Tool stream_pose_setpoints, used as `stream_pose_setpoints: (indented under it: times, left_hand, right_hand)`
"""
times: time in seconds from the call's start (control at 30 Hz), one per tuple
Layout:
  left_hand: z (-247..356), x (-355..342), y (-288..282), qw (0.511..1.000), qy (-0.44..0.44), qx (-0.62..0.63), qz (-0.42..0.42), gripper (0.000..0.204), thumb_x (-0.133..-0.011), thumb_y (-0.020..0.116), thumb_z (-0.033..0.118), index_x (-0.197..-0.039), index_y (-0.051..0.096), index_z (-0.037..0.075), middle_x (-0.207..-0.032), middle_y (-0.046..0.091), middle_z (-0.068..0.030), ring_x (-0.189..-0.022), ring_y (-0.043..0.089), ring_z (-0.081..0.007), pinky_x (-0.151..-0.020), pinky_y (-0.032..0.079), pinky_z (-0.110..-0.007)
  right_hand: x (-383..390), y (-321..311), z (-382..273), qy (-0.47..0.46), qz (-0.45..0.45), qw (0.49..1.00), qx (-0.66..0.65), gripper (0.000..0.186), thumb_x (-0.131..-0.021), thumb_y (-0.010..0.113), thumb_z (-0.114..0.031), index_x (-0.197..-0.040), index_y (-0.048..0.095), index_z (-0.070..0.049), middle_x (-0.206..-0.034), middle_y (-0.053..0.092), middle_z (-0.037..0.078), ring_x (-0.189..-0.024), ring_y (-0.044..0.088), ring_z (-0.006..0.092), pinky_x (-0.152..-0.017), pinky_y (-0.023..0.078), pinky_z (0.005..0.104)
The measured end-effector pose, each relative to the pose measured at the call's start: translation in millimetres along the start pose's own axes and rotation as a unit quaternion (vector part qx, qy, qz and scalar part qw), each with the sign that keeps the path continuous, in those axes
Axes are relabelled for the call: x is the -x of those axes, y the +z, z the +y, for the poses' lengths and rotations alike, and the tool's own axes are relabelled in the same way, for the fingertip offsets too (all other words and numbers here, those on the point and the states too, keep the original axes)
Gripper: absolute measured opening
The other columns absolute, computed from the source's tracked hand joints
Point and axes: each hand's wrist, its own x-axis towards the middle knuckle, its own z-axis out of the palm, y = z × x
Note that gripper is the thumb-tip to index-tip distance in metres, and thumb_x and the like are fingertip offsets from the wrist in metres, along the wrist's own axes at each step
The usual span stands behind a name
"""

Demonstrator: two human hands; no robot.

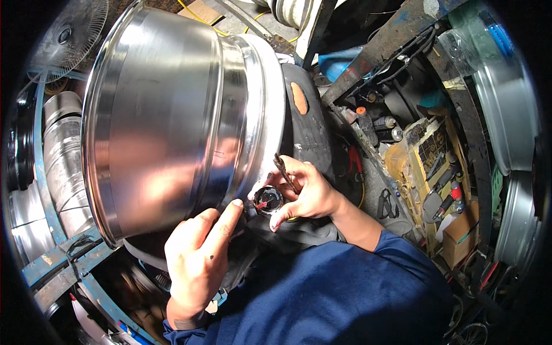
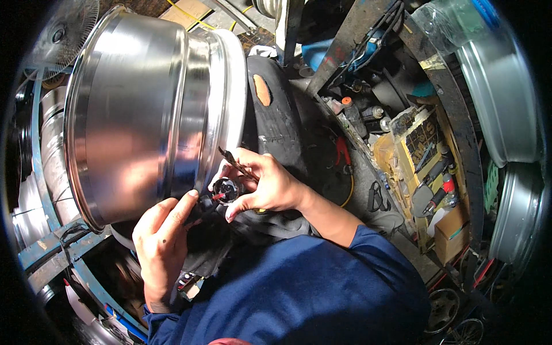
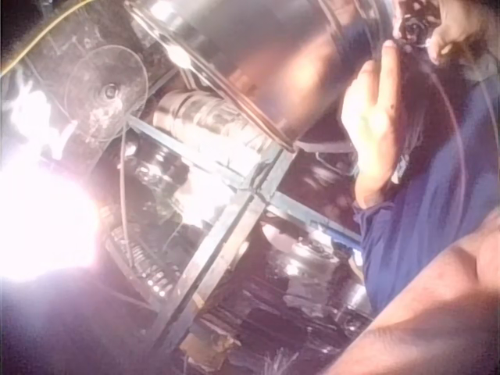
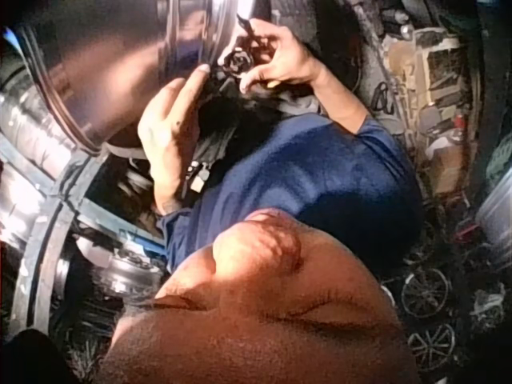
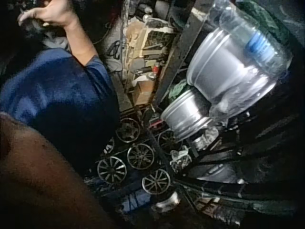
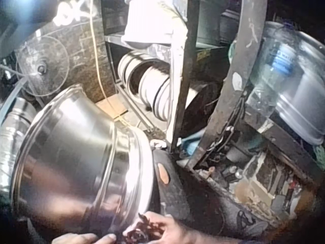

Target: The person paints the inner and outer surfaces of a silver car rim using a brush and a small container of dark paint, then wipes the rim with a cloth and uses a tool to clean between the spokes.

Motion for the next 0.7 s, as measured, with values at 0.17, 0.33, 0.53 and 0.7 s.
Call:
stream_pose_setpoints:
  times: [0.17,0.33,0.53,0.7]
  left_hand:
    - [0,-2,1,1.000,0.003,-0.008,0.011,0.043,-0.068,0.066,-0.002,-0.110,0.068,0.008,-0.087,0.061,-0.0102,-0.071,0.061,-0.0238,-0.064,0.050,-0.033]
    - [1,-1,2,1.000,-0.001,-0.008,0.012,0.044,-0.068,0.065,-0.003,-0.110,0.068,0.008,-0.087,0.061,-0.0104,-0.071,0.060,-0.0236,-0.064,0.050,-0.034]
    - [-1,-1,3,1.000,-0.008,-0.010,0.024,0.044,-0.066,0.066,-0.002,-0.109,0.068,0.008,-0.086,0.061,-0.0100,-0.068,0.059,-0.0233,-0.063,0.050,-0.034]
    - [0,1,1,1.000,-0.002,-0.017,0.011,0.044,-0.065,0.066,-0.003,-0.108,0.068,0.007,-0.086,0.061,-0.0101,-0.069,0.060,-0.0234,-0.063,0.050,-0.033]
  right_hand:
    - [1,1,3,-0.011,-0.001,1.000,-0.018,0.057,-0.065,0.080,0.012,-0.109,0.047,0.002,-0.107,0.060,0.013,-0.100,0.060,0.0169,-0.085,0.056,0.0330]
    - [1,2,-12,0.036,0.000,0.999,0.021,0.057,-0.064,0.080,0.012,-0.109,0.047,0.002,-0.107,0.060,0.013,-0.101,0.060,0.0172,-0.085,0.056,0.0333]
    - [0,3,-14,0.057,0.006,0.998,0.023,0.056,-0.064,0.081,0.010,-0.108,0.047,0.002,-0.106,0.060,0.012,-0.101,0.060,0.0168,-0.086,0.055,0.0330]
    - [1,0,1,0.040,0.011,0.997,-0.058,0.057,-0.063,0.083,0.008,-0.109,0.049,0.001,-0.106,0.061,0.012,-0.102,0.060,0.0159,-0.089,0.053,0.0315]
